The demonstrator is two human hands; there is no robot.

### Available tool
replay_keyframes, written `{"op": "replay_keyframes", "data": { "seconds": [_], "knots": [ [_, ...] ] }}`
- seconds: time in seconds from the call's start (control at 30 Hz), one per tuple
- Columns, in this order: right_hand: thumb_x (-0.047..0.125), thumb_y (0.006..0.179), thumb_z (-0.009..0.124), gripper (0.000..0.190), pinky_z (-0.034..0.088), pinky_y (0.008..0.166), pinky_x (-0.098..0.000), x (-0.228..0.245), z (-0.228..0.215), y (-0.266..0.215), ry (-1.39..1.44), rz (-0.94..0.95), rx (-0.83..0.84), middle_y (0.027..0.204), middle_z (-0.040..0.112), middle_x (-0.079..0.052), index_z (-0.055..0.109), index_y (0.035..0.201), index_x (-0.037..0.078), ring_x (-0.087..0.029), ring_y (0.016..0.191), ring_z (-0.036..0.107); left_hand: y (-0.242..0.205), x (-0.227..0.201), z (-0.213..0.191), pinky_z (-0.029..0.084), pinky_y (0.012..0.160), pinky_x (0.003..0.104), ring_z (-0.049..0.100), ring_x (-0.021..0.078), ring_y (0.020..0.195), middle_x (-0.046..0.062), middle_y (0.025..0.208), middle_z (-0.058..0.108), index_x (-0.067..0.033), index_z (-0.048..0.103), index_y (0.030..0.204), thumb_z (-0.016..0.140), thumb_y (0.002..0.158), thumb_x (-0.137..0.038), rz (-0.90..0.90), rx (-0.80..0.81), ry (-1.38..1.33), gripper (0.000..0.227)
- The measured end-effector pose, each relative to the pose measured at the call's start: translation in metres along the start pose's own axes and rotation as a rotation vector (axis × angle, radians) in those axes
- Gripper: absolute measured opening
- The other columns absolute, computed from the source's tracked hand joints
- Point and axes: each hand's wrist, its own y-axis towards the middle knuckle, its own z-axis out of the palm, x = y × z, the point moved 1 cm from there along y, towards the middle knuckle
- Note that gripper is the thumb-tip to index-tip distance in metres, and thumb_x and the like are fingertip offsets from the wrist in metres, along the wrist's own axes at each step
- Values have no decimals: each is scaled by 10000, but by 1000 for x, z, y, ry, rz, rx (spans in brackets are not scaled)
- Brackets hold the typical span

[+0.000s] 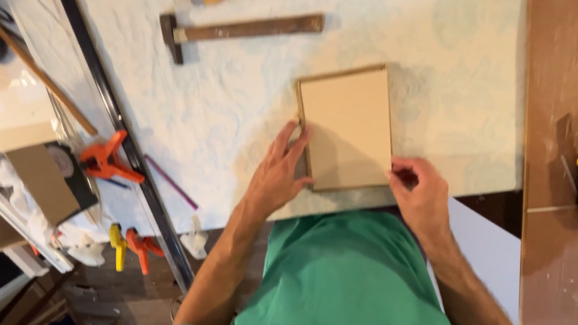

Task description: Measuring, marking, and cutting a cardboard backing to fit into a small picture frame using a utility knife and a straight edge.

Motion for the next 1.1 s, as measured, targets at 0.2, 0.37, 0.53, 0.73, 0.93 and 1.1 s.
{"op": "replay_keyframes", "data": {
  "seconds": [0.2,0.37,0.53,0.73,0.93,1.1],
  "knots": [
    [121,864,800,202,617,732,-340,11,-3,4,-110,-37,-12,914,749,-47,779,1060,165,-260,878,750,1,1,3,557,1049,437,459,435,1403,241,1617,250,-132,275,1645,889,773,-330,-6,35,43,1085],
    [132,901,780,150,637,718,-337,18,-9,12,-90,-16,47,879,746,-53,783,1051,133,-255,839,765,8,-12,-12,587,962,425,583,379,1200,263,1574,292,-83,307,1626,872,800,-279,23,18,50,1020],
    [149,921,777,151,647,702,-337,22,-14,18,-85,-39,91,885,734,-62,781,1068,113,-249,833,767,10,-14,-15,588,926,416,597,350,1122,264,1562,300,-70,299,1627,833,842,-288,9,39,40,973],
    [139,930,773,131,641,715,-346,24,-16,20,-20,7,101,878,723,-93,791,1054,99,-278,824,768,11,-19,-21,597,915,416,602,357,1137,262,1560,309,-52,336,1603,854,820,-238,-34,49,19,958],
    [245,957,774,234,617,770,-407,27,-16,15,75,191,142,925,758,-145,729,1105,70,-265,854,766,9,-19,-21,606,893,421,604,334,1121,244,1578,286,-59,304,1619,865,798,-210,-24,42,38,1006],
    [166,947,771,227,572,792,-369,30,-25,4,353,348,107,903,714,-115,764,1139,46,-163,849,615,4,-26,-37,593,942,502,538,459,1294,276,1603,253,-70,250,1639,875,785,-160,-74,49,-150,1063]
  ]
}}
